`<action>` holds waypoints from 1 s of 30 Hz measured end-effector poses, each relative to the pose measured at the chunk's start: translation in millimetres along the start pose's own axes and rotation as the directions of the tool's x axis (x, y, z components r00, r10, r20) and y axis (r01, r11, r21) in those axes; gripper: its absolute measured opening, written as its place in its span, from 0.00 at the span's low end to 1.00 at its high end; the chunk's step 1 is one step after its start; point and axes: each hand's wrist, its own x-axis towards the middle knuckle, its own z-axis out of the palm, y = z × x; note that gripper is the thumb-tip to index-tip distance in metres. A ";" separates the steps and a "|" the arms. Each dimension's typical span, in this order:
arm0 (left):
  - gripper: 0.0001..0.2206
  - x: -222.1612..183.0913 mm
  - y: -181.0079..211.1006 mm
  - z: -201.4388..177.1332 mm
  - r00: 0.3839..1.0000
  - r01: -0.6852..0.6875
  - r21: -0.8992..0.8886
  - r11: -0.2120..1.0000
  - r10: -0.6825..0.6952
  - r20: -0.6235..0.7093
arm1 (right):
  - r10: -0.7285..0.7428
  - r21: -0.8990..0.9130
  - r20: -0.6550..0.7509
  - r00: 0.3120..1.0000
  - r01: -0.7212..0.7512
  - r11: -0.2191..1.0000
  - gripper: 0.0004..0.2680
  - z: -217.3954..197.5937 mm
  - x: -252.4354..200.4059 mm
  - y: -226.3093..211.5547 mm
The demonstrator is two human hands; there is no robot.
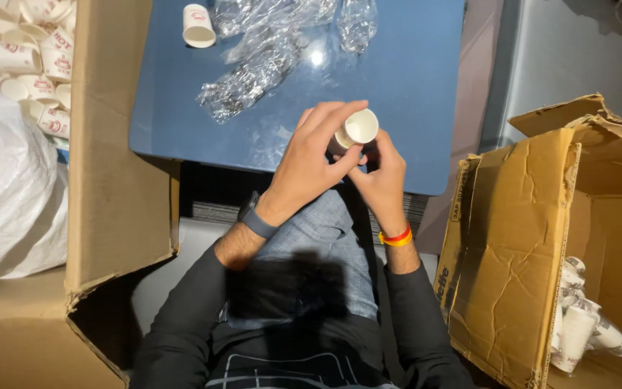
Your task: Organizing and stacking small paper cups from a large box onto a table.
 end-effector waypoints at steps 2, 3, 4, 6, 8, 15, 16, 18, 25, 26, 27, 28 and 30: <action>0.24 -1.2 1.3 -1.8 0.995 0.086 -0.048 0.995 -0.084 0.045 | -0.021 -0.021 -0.032 0.999 0.020 1.000 0.18 2.7 2.1 -7.5; 0.25 -0.8 2.4 -1.0 0.980 0.186 -0.087 0.979 -0.179 0.088 | -0.040 -0.044 -0.047 0.998 0.038 0.998 0.18 1.9 3.1 -10.7; 0.25 2.5 2.8 -6.2 0.982 0.163 -0.094 0.982 -0.153 0.107 | -0.042 -0.052 -0.079 0.996 0.038 0.998 0.18 1.7 4.1 -11.0; 0.36 7.3 3.1 -14.6 0.992 0.048 0.011 0.999 -0.049 0.118 | -0.034 -0.014 -0.034 0.999 0.034 0.999 0.19 0.7 2.7 -9.8; 0.36 14.0 -18.5 -45.6 0.998 0.003 0.167 0.986 -0.013 0.058 | -0.049 -0.028 -0.041 0.998 0.048 0.998 0.19 -3.4 4.1 -15.2; 0.30 14.5 -202.1 -143.9 0.971 0.200 0.693 0.693 -0.045 -0.236 | -0.067 -0.026 -0.005 0.998 0.067 0.997 0.18 -5.7 1.6 -18.8; 0.30 16.5 -191.8 -142.4 0.965 0.218 0.702 0.678 -0.042 -0.259 | -0.087 -0.011 0.014 0.996 0.087 0.996 0.18 -5.2 1.0 -16.8; 0.16 19.6 -174.8 -140.2 0.970 0.236 0.689 0.685 -0.124 -0.210 | -0.087 -0.043 -0.026 0.996 0.086 0.995 0.19 -1.5 -0.1 -11.7; 0.11 20.8 -119.3 -135.5 0.897 0.316 0.481 0.818 -0.093 -0.432 | -0.044 -0.099 -0.032 0.999 0.040 0.994 0.19 4.1 2.3 -15.2; 0.15 22.1 -98.6 -130.7 0.897 0.246 0.268 0.931 -0.114 -0.428 | -0.051 -0.108 -0.050 0.997 0.045 0.993 0.19 5.0 1.2 -13.7; 0.20 24.1 -78.6 -124.7 0.899 0.159 0.040 0.987 -0.128 -0.418 | -0.059 -0.117 -0.068 0.996 0.050 0.992 0.18 5.6 0.3 -11.3; 0.20 20.6 -58.5 -117.7 0.894 0.166 0.043 0.985 -0.132 -0.429 | -0.063 -0.114 -0.055 0.997 0.056 0.992 0.18 7.7 1.3 -11.8; 0.19 14.3 -18.4 -98.0 0.968 0.122 -0.127 0.984 -0.147 -0.206 | -0.049 -0.146 -0.083 0.995 0.037 0.989 0.19 8.1 0.6 -10.9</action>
